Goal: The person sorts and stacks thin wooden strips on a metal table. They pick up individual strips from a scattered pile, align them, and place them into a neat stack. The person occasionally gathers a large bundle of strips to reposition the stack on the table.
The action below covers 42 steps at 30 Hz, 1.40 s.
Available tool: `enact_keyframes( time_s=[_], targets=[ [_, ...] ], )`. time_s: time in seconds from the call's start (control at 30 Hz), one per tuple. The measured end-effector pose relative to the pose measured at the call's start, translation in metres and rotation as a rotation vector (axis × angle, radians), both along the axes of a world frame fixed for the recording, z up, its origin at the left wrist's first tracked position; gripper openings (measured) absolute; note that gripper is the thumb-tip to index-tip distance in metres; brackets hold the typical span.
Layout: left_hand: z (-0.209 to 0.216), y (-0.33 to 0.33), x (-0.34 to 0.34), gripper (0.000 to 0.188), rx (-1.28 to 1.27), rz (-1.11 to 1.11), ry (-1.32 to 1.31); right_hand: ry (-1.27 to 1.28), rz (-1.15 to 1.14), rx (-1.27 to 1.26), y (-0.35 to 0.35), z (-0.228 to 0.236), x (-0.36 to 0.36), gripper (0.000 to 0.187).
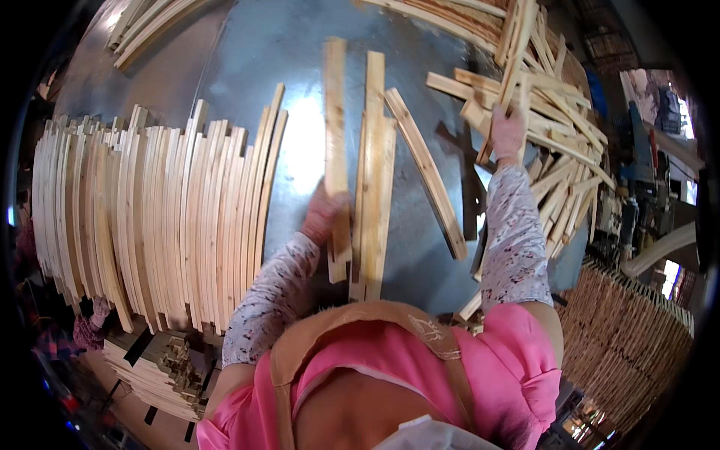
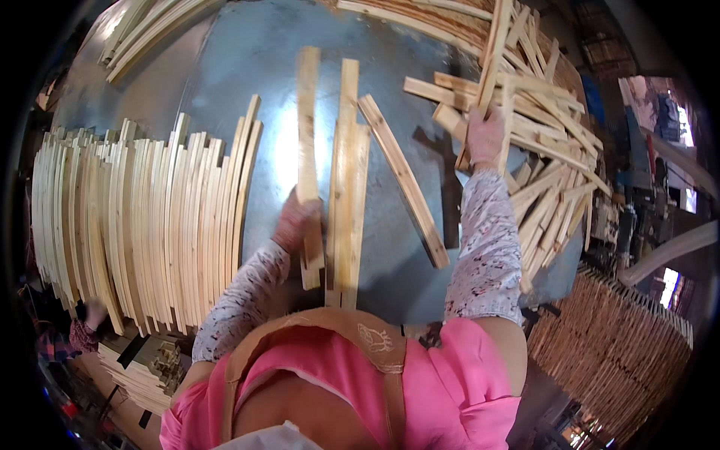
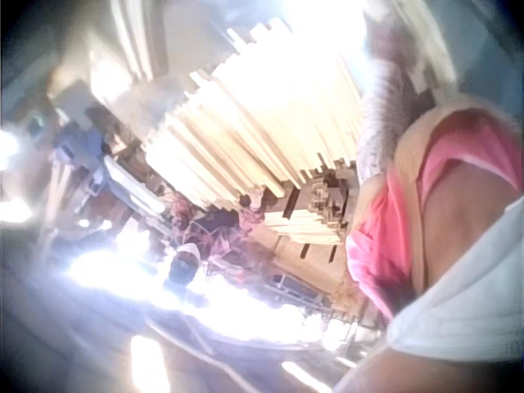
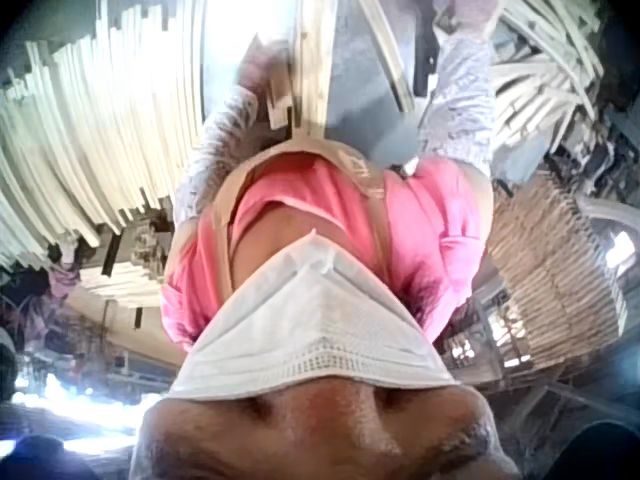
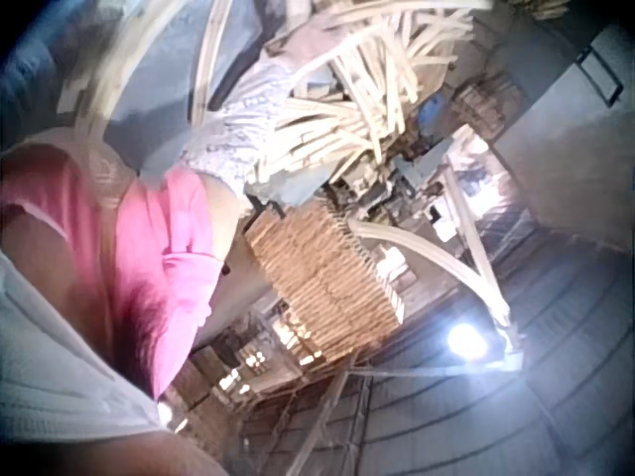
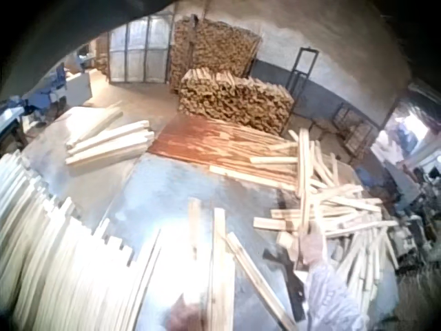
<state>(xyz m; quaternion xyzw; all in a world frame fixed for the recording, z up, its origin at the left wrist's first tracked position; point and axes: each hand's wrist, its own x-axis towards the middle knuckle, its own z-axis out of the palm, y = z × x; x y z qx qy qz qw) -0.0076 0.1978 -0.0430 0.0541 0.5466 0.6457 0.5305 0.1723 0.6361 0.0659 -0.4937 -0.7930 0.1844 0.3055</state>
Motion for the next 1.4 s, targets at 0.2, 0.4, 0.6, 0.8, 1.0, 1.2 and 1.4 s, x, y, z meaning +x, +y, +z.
enact_keyframes(
  time_s=[0.2, 0.4, 0.6, 0.8, 1.0, 1.2, 1.4],
  targets=[
    [0.032, -0.019, -0.012, 0.051, -0.109, 0.162, 0.055, 0.176, 0.399, -0.118, -0.072, 0.105, -0.033, 0.041],
    [0.051, -0.023, -0.029, 0.069, -0.058, 0.08, 0.129, -0.509, 0.735, -0.293, -0.311, 0.009, -0.045, 0.056],
    [0.029, -0.078, -0.004, 0.084, -0.229, -0.005, 0.228, -0.539, 0.544, -0.284, -0.383, -0.022, -0.038, 0.069],
    [0.063, -0.136, -0.019, 0.097, -0.323, -0.111, 0.287, -0.373, 0.246, -0.177, -0.368, -0.039, -0.042, 0.074],
    [0.189, -0.244, -0.076, 0.1, -0.509, -0.025, 0.657, -0.128, 0.528, -0.537, -0.432, -0.06, -0.062, 0.074],
    [0.234, -0.353, -0.163, 0.081, -0.866, -0.036, 0.785, -0.481, 0.825, -0.527, -0.555, -0.048, -0.11, 0.092],
    [0.222, -0.467, -0.254, 0.077, -0.916, 0.107, 1.012, -0.581, 0.766, -0.542, -0.554, -0.05, -0.108, 0.104]
  ],
)
